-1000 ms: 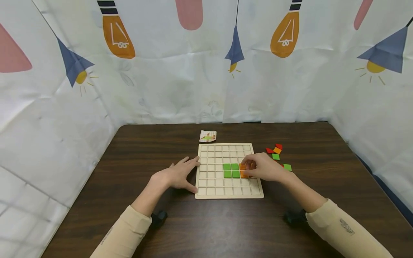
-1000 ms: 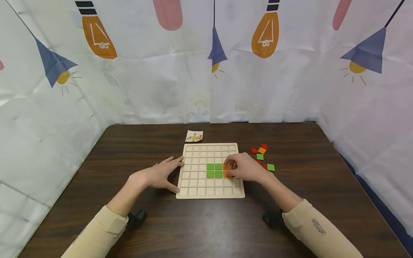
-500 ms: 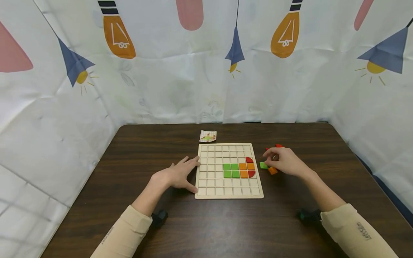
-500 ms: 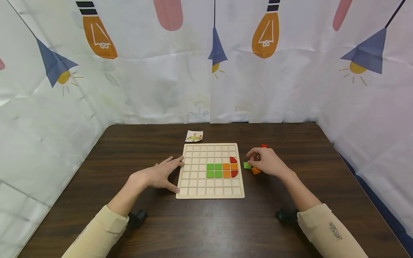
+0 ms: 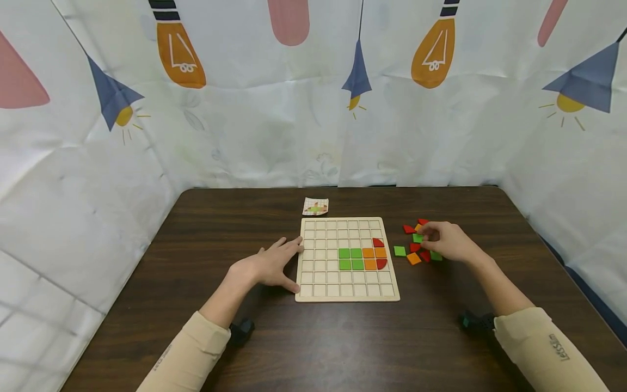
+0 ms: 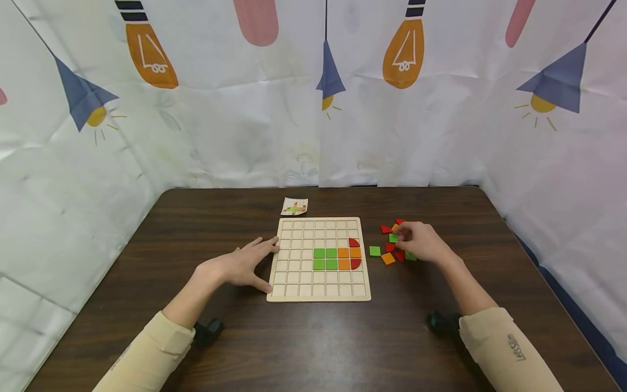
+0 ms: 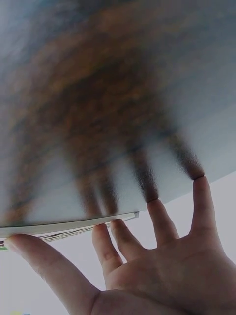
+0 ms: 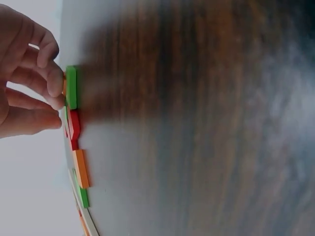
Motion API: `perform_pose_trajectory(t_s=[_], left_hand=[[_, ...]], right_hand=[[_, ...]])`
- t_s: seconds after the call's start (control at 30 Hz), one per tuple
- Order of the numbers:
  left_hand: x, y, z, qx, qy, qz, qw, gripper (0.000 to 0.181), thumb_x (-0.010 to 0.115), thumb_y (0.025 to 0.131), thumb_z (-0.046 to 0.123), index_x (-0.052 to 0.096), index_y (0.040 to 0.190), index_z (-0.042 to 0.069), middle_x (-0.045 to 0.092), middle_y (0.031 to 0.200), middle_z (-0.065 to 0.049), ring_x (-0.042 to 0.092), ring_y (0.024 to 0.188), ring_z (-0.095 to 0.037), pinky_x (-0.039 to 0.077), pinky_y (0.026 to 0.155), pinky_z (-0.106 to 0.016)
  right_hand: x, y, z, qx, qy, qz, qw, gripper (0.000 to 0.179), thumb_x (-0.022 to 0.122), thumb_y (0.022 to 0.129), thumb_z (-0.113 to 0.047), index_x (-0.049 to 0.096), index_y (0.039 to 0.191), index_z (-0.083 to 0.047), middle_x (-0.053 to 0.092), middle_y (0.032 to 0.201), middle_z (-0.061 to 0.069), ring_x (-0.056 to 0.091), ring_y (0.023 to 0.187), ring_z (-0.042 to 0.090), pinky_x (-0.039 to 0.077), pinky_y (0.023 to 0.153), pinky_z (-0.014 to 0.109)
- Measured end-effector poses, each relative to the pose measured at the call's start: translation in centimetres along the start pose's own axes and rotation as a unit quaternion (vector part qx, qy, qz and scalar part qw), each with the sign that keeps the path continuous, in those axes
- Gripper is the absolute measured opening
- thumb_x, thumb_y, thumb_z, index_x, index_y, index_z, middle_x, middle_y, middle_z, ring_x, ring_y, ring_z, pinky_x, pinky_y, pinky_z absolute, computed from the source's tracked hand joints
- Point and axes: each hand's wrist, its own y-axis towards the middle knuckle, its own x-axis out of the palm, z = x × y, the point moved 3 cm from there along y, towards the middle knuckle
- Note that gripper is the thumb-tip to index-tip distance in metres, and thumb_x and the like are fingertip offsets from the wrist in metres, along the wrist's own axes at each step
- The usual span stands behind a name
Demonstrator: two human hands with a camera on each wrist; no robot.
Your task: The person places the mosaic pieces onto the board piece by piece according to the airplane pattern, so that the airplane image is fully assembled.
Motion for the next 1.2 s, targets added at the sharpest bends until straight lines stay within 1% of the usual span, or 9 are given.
perform_pose_trajectory(t_s=[0.33, 0.47, 0.6, 0.9, 1.03, 1.2], left_hand=[[0.0, 0.1, 0.0, 0.001, 0.004, -0.005, 1.0000, 0.094, 0.087, 0.083, 0.043, 0.038, 0.159, 0.014, 0.011, 0.172, -0.007, 0.005, 0.156, -0.037, 0.013, 0.112, -0.077], [0.1, 0.2, 0.0, 0.003, 0.003, -0.007, 1.0000, 0.094, 0.087, 0.083, 0.043, 0.038, 0.159, 0.014, 0.010, 0.172, -0.006, 0.005, 0.156, -0.037, 0.013, 0.112, -0.077], [0.0, 0.2, 0.0, 0.004, 0.001, -0.008, 1.0000, 0.095, 0.087, 0.083, 0.042, 0.038, 0.159, 0.014, 0.011, 0.172, -0.007, 0.005, 0.156, -0.037, 0.013, 0.112, -0.077], [0.1, 0.2, 0.0, 0.003, 0.004, -0.008, 1.0000, 0.094, 0.086, 0.084, 0.043, 0.038, 0.159, 0.014, 0.011, 0.171, -0.007, 0.005, 0.156, -0.037, 0.013, 0.112, -0.077], [0.1, 0.2, 0.0, 0.003, 0.006, -0.008, 0.9999, 0.094, 0.086, 0.084, 0.043, 0.038, 0.159, 0.014, 0.011, 0.171, -0.007, 0.005, 0.156, -0.037, 0.013, 0.112, -0.077], [0.1, 0.1, 0.1, -0.002, 0.012, -0.009, 0.9999, 0.094, 0.086, 0.084, 0.044, 0.038, 0.159, 0.016, 0.010, 0.172, -0.005, 0.004, 0.156, -0.036, 0.013, 0.112, -0.077]], right_hand=[[-0.1, 0.0, 1.0, 0.007, -0.012, -0.004, 0.9999, 0.024, 0.072, 0.094, -0.006, 0.069, 0.117, 0.003, 0.063, 0.090, 0.004, 0.053, 0.072, 0.020, 0.044, 0.061, 0.034], [-0.2, -0.1, 1.2, 0.015, -0.009, -0.007, 0.9998, 0.021, 0.073, 0.093, -0.007, 0.070, 0.113, 0.002, 0.062, 0.089, 0.004, 0.053, 0.073, 0.021, 0.044, 0.061, 0.034], [-0.2, -0.1, 1.3, 0.019, -0.005, -0.007, 0.9998, 0.022, 0.076, 0.091, -0.007, 0.069, 0.111, 0.002, 0.061, 0.089, 0.004, 0.053, 0.074, 0.021, 0.044, 0.061, 0.034], [-0.4, 0.1, 1.4, 0.031, -0.002, -0.008, 0.9995, 0.027, 0.076, 0.091, -0.008, 0.069, 0.113, 0.005, 0.061, 0.088, 0.005, 0.050, 0.070, 0.021, 0.041, 0.058, 0.032], [-0.3, 0.1, 1.3, 0.036, 0.001, -0.010, 0.9993, 0.027, 0.076, 0.092, -0.008, 0.069, 0.114, 0.006, 0.062, 0.088, 0.004, 0.051, 0.070, 0.020, 0.042, 0.058, 0.032], [-0.2, 0.1, 1.3, 0.025, -0.004, -0.012, 0.9996, 0.025, 0.075, 0.092, -0.008, 0.069, 0.112, 0.005, 0.063, 0.084, 0.003, 0.053, 0.068, 0.020, 0.044, 0.058, 0.032]])
